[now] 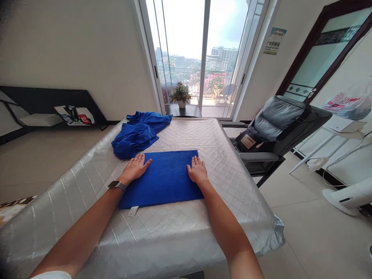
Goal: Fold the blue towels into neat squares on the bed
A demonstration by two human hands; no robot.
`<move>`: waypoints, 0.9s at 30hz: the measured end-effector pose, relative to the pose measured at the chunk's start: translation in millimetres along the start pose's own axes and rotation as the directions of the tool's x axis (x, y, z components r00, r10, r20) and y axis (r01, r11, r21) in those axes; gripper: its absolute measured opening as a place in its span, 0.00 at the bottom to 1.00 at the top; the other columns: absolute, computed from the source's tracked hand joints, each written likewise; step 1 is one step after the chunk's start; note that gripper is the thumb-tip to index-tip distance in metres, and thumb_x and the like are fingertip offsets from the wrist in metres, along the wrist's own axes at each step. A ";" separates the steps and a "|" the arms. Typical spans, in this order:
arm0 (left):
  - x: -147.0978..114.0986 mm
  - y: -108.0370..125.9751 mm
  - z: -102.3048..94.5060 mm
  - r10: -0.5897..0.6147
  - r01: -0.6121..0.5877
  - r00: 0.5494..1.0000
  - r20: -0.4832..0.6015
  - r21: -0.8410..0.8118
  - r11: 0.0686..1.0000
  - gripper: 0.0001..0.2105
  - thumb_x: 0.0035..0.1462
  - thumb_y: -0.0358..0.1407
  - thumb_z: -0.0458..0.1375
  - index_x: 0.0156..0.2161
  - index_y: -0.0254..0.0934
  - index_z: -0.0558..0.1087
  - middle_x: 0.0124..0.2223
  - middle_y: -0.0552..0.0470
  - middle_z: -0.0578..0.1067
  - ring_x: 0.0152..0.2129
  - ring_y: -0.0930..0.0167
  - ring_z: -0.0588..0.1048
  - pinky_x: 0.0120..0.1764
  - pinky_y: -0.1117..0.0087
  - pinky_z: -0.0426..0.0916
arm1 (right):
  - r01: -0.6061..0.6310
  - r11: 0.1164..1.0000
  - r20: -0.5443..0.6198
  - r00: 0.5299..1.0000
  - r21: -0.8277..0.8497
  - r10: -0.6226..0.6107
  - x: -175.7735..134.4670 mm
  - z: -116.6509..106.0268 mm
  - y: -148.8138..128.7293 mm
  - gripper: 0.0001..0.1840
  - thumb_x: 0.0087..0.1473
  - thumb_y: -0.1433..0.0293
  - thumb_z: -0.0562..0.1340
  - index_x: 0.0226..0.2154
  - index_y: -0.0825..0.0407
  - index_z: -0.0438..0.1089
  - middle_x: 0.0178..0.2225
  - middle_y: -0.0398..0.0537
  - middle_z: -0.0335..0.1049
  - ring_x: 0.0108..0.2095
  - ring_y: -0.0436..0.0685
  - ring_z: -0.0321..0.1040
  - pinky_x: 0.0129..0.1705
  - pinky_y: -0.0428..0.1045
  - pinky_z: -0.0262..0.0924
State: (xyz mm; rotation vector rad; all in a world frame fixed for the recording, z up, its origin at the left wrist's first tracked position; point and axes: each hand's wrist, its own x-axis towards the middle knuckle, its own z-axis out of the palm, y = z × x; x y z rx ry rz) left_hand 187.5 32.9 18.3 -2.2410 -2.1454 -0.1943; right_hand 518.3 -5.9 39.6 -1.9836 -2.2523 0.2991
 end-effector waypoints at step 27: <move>-43.7 92.1 4.9 0.334 -0.329 0.942 0.028 -0.110 0.938 0.37 0.70 0.55 0.31 0.72 0.32 0.52 0.74 0.42 0.52 0.71 0.63 0.49 0.70 0.57 0.44 | 0.003 1.000 -0.031 1.000 0.014 -0.003 3.1 6.7 4.0 0.35 0.70 0.59 0.42 0.72 0.61 0.45 0.74 0.54 0.38 0.74 0.59 0.35 0.72 0.56 0.31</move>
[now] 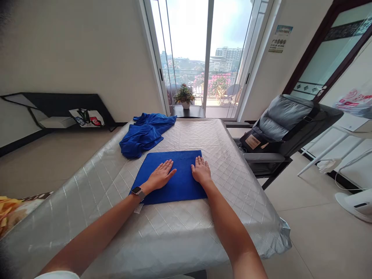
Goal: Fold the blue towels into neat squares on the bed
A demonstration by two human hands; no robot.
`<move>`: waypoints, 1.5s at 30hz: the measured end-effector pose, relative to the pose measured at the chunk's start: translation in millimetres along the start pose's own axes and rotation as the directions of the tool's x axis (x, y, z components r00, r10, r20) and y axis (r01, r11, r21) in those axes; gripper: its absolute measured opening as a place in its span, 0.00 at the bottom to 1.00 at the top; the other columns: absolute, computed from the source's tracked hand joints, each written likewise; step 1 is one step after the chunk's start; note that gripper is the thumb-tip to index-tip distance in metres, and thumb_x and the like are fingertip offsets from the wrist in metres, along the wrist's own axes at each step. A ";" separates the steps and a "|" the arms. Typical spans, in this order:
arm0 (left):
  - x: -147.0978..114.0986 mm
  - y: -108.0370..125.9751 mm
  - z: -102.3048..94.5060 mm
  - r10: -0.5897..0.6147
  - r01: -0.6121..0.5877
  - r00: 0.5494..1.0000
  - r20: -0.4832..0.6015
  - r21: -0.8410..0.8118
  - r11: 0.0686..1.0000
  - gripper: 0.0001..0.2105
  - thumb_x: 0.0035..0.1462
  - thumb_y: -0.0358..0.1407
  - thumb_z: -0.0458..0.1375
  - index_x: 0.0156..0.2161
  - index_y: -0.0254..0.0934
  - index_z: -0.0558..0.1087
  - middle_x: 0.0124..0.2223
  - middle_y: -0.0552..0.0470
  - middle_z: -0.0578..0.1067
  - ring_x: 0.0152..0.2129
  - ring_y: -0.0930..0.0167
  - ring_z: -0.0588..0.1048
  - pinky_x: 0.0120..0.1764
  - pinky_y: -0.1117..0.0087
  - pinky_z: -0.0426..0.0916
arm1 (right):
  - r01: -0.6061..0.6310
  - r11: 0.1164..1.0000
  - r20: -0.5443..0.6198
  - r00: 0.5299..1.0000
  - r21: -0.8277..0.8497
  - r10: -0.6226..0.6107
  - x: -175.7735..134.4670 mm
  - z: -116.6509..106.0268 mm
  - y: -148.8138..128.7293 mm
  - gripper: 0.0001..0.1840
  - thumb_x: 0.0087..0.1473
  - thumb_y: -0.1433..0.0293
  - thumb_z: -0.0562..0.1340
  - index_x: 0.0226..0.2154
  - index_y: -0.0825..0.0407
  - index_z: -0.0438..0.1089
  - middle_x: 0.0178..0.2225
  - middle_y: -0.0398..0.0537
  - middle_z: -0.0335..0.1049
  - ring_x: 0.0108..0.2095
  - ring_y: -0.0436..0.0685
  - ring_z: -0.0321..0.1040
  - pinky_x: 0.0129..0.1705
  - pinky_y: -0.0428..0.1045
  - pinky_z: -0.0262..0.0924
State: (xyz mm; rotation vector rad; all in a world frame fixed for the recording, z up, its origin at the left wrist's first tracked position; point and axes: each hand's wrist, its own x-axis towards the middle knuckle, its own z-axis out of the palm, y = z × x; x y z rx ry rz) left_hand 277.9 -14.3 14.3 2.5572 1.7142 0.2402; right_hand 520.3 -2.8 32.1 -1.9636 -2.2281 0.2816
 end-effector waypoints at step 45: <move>-33.0 -88.0 -2.8 -0.258 0.258 0.964 -0.062 -0.011 0.966 0.44 0.67 0.60 0.30 0.71 0.24 0.53 0.73 0.33 0.51 0.70 0.55 0.52 0.69 0.53 0.47 | -0.029 0.997 -0.019 0.999 -0.078 0.028 56.3 -1.8 -5.8 0.36 0.70 0.58 0.40 0.72 0.62 0.44 0.74 0.54 0.39 0.74 0.56 0.35 0.71 0.53 0.32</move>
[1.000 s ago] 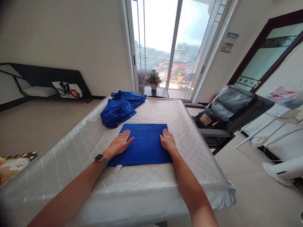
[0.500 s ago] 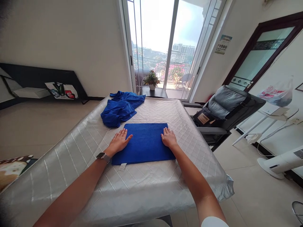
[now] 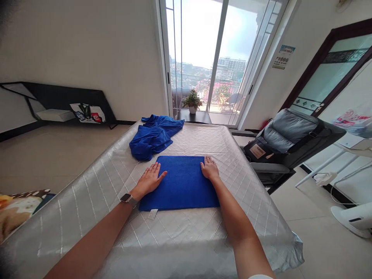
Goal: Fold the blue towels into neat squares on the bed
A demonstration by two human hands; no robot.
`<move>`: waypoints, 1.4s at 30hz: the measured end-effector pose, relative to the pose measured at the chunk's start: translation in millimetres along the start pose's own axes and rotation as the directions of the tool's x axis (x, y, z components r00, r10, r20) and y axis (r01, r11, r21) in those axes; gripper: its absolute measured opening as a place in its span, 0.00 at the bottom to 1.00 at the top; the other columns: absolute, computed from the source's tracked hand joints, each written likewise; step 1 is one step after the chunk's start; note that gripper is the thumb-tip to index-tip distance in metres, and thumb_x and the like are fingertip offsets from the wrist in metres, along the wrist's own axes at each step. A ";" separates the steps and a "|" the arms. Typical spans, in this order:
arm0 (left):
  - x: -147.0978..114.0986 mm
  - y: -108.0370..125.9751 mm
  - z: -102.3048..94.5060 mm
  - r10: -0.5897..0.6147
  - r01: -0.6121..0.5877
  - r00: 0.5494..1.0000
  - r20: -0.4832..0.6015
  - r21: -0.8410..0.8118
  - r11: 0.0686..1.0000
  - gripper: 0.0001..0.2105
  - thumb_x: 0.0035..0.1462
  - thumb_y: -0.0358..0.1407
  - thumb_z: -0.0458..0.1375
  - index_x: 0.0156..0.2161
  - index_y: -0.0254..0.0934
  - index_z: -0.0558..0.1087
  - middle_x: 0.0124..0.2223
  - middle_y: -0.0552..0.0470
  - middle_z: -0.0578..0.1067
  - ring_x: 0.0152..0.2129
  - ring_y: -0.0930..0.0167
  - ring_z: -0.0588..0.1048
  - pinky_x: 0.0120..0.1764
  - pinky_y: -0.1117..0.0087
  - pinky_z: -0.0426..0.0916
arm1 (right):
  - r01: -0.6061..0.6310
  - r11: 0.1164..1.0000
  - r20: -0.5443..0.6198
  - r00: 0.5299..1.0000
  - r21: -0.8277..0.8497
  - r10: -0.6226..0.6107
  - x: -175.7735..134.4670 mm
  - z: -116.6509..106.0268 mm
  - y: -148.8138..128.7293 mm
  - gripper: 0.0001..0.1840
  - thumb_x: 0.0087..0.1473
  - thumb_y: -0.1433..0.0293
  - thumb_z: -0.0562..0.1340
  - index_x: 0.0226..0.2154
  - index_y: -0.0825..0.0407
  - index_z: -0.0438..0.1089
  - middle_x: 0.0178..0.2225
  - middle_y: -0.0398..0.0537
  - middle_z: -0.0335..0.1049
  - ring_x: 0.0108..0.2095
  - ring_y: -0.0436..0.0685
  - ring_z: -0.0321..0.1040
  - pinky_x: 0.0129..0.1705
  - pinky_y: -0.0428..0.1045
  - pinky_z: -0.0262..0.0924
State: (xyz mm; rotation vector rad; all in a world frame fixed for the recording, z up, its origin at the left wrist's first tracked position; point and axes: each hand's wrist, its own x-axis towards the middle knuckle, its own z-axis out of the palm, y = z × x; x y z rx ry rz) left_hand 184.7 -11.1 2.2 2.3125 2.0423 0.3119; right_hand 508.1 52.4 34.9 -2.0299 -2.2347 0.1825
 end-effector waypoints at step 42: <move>61.0 14.0 -7.2 -0.082 0.081 0.994 0.076 0.014 0.997 0.41 0.68 0.57 0.31 0.72 0.26 0.49 0.74 0.39 0.49 0.72 0.60 0.47 0.70 0.56 0.43 | 0.001 0.997 -0.030 1.000 0.076 0.001 5.5 7.4 2.4 0.35 0.70 0.60 0.43 0.71 0.63 0.46 0.74 0.55 0.41 0.73 0.58 0.37 0.72 0.54 0.32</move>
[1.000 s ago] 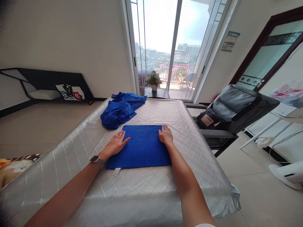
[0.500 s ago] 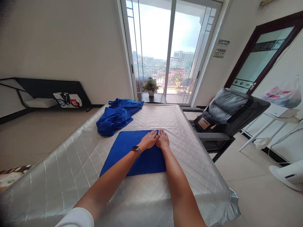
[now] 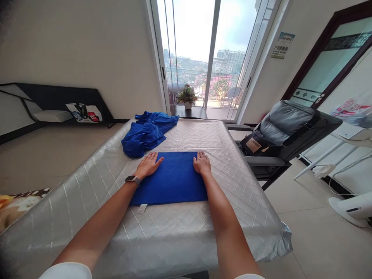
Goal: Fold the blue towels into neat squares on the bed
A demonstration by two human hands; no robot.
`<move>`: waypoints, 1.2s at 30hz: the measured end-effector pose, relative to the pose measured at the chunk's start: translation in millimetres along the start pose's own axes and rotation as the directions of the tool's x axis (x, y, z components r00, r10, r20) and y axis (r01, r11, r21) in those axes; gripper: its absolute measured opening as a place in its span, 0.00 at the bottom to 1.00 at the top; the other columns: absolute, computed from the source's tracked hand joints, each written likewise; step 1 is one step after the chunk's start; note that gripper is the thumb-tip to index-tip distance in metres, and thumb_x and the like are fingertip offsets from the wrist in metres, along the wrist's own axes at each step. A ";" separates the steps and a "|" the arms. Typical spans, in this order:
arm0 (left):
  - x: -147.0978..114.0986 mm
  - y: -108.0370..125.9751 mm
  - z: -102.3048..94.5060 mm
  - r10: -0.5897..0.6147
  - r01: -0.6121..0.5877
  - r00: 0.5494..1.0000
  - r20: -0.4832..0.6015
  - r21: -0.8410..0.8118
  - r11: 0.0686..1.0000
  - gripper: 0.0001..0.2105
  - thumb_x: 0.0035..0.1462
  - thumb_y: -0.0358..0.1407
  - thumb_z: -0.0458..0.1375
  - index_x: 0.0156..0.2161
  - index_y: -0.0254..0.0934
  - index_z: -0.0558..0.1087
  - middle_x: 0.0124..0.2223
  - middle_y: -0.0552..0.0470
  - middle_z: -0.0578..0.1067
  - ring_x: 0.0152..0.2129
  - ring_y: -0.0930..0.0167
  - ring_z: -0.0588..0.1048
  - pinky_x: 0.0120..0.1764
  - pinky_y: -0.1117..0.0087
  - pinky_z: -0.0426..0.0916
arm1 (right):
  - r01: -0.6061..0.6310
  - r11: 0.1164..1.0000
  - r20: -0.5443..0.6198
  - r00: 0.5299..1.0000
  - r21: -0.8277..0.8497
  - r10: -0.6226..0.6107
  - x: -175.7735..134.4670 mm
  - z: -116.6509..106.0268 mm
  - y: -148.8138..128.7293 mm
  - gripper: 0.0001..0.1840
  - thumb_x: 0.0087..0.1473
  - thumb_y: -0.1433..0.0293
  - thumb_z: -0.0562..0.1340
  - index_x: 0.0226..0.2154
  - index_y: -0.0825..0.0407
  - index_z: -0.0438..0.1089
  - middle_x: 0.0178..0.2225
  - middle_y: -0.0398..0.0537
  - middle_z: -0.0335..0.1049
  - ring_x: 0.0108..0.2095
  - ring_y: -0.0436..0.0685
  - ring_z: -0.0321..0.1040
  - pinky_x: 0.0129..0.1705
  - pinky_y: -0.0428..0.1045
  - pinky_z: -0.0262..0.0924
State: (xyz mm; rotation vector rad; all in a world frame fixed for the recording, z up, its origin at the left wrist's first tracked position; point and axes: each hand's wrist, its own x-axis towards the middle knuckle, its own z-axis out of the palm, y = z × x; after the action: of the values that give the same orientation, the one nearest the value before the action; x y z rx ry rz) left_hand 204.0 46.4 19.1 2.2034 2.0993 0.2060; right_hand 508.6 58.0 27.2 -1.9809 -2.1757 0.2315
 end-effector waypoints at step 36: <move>-29.1 57.9 -15.6 0.088 -0.072 0.960 -0.265 0.069 0.995 0.37 0.70 0.53 0.33 0.70 0.26 0.56 0.72 0.36 0.56 0.70 0.56 0.52 0.69 0.53 0.47 | 0.028 0.999 0.042 0.999 -0.025 -0.027 -86.5 -9.2 -7.5 0.36 0.71 0.57 0.41 0.72 0.60 0.44 0.74 0.54 0.39 0.74 0.59 0.35 0.72 0.57 0.32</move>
State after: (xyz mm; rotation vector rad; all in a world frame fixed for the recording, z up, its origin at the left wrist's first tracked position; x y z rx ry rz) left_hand 257.3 14.0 42.7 2.4174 2.1712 0.4804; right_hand 511.4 -28.9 34.9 -1.9759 -2.2412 0.2441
